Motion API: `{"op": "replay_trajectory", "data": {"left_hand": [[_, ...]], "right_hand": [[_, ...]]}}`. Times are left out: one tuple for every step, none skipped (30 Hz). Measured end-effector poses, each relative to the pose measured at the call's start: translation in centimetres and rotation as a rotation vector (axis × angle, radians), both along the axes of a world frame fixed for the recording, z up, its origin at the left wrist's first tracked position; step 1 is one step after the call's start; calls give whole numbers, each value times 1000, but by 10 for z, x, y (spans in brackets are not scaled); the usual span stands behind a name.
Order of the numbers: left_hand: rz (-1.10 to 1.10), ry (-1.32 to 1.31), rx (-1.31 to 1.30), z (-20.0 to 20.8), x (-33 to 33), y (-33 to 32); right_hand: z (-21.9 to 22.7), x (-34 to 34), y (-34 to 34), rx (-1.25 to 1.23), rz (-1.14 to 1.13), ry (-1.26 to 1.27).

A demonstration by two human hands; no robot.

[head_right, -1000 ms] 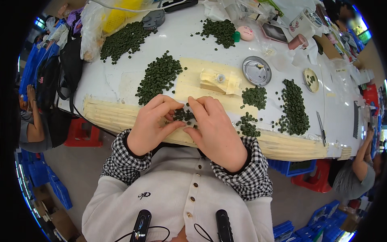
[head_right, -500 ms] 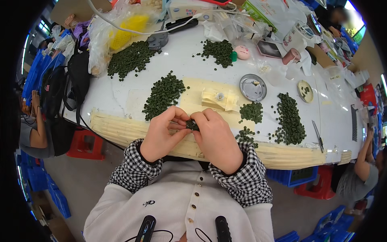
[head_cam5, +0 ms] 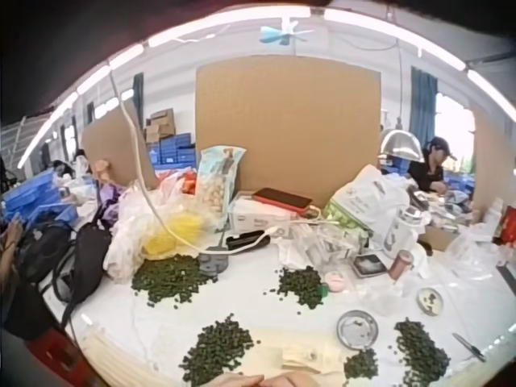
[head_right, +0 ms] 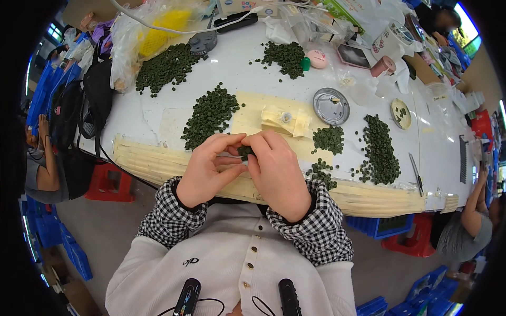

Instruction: Manually assembling small green plastic components at a factory workbench.

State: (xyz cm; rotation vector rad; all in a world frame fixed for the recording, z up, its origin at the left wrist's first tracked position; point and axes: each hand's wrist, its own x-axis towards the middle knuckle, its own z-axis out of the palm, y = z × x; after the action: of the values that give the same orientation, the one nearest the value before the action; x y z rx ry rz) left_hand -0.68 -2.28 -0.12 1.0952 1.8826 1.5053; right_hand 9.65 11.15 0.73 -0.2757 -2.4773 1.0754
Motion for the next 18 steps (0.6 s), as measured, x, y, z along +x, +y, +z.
{"op": "replay_trajectory", "data": {"left_hand": [[-17,63,-43,3,0,0],[-9,114,-49,2,0,1],[-1,165,-55,0,0,2],[4,215,-60,0,0,3],[-2,215,-67,0,-1,4],[-8,215,-74,1,-3,5],[-13,215,-81,1,-4,6],[-21,165,-79,2,-6,6],[-28,114,-78,3,-7,6],[-36,67,-77,6,-8,6],[-39,53,-71,9,-9,6],[-42,39,-64,12,-10,6],[-45,29,-61,16,-12,5],[-54,35,-41,19,-15,3],[-37,33,-26,24,-18,2],[-19,28,-18,29,-22,-1],[-11,26,-9,34,-27,-2],[5,17,27,37,-35,-5]], "right_hand": [[-1,0,0,-10,17,8],[-1,0,0,-15,20,9],[-2,0,0,-21,23,11],[-2,1,0,-25,24,13],[-2,1,0,-37,21,11],[-2,2,1,-49,19,10],[-2,2,1,-60,18,8],[-1,2,0,-85,12,8],[1,3,0,-110,6,7],[5,3,-1,-135,-1,10],[7,3,-1,-142,-2,28],[9,2,-1,-150,-2,46],[11,1,-2,-161,-3,69],[16,-1,-1,-86,18,56],[24,-5,1,-12,38,43],[29,-10,2,57,57,28],[35,-17,2,86,81,62],[41,-29,1,116,106,95]]}}
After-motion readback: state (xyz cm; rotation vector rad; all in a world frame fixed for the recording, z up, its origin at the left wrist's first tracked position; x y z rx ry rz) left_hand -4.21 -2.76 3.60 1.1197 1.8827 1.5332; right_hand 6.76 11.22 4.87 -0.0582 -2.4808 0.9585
